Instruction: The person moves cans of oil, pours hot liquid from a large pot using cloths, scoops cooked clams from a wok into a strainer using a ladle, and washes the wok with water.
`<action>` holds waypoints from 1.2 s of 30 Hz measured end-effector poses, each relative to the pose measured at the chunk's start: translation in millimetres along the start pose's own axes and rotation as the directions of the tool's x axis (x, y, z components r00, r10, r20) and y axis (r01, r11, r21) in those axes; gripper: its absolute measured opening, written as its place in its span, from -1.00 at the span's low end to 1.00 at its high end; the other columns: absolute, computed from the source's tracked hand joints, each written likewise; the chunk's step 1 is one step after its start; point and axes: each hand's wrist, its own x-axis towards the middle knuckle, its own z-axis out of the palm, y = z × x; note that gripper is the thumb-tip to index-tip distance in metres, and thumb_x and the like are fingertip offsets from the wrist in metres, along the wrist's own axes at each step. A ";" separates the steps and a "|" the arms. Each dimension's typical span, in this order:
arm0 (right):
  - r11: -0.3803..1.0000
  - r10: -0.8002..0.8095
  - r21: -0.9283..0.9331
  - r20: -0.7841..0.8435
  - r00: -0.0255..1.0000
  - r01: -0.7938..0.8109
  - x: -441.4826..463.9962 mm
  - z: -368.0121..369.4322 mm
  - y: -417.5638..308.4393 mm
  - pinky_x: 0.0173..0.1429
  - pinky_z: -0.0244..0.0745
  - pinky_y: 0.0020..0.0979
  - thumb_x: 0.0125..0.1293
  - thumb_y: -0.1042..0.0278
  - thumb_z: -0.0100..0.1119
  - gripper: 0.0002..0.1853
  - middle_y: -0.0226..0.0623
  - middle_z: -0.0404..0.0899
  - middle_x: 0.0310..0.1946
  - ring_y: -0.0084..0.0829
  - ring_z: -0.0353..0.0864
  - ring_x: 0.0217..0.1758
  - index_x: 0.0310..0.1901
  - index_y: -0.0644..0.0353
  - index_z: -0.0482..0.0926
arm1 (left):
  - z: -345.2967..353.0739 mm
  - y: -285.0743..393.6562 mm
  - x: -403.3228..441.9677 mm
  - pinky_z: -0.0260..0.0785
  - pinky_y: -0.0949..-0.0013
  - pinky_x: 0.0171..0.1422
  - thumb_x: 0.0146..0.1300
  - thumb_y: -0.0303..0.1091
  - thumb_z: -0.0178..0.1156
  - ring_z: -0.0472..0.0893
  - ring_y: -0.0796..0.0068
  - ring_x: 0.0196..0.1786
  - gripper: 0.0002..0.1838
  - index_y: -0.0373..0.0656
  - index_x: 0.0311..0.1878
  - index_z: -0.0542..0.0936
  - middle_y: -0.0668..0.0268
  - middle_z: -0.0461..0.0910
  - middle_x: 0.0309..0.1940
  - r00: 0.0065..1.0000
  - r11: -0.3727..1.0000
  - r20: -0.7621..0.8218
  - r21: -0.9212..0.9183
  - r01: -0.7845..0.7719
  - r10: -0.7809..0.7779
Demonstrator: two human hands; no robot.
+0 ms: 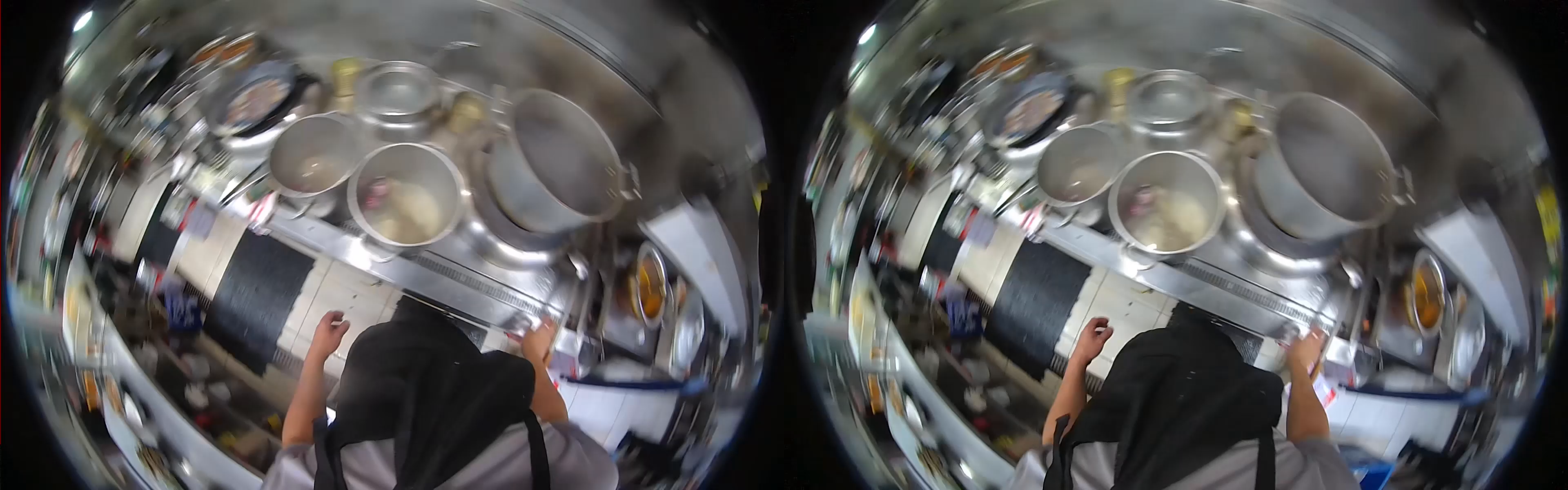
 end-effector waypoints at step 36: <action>0.335 -0.942 0.713 0.246 0.228 0.616 8.8 19.3 -242.1 -0.15 0.60 -0.30 0.33 0.42 0.18 -0.70 -0.08 0.64 -0.18 -0.27 0.67 -0.23 0.04 0.35 0.64 | 57.1 11.5 -89.6 0.41 0.06 0.33 0.29 -0.06 0.29 0.56 -0.06 0.21 -0.46 -0.24 0.20 0.55 -0.07 0.61 0.08 0.963 0.925 -0.152 0.280 0.257 -0.222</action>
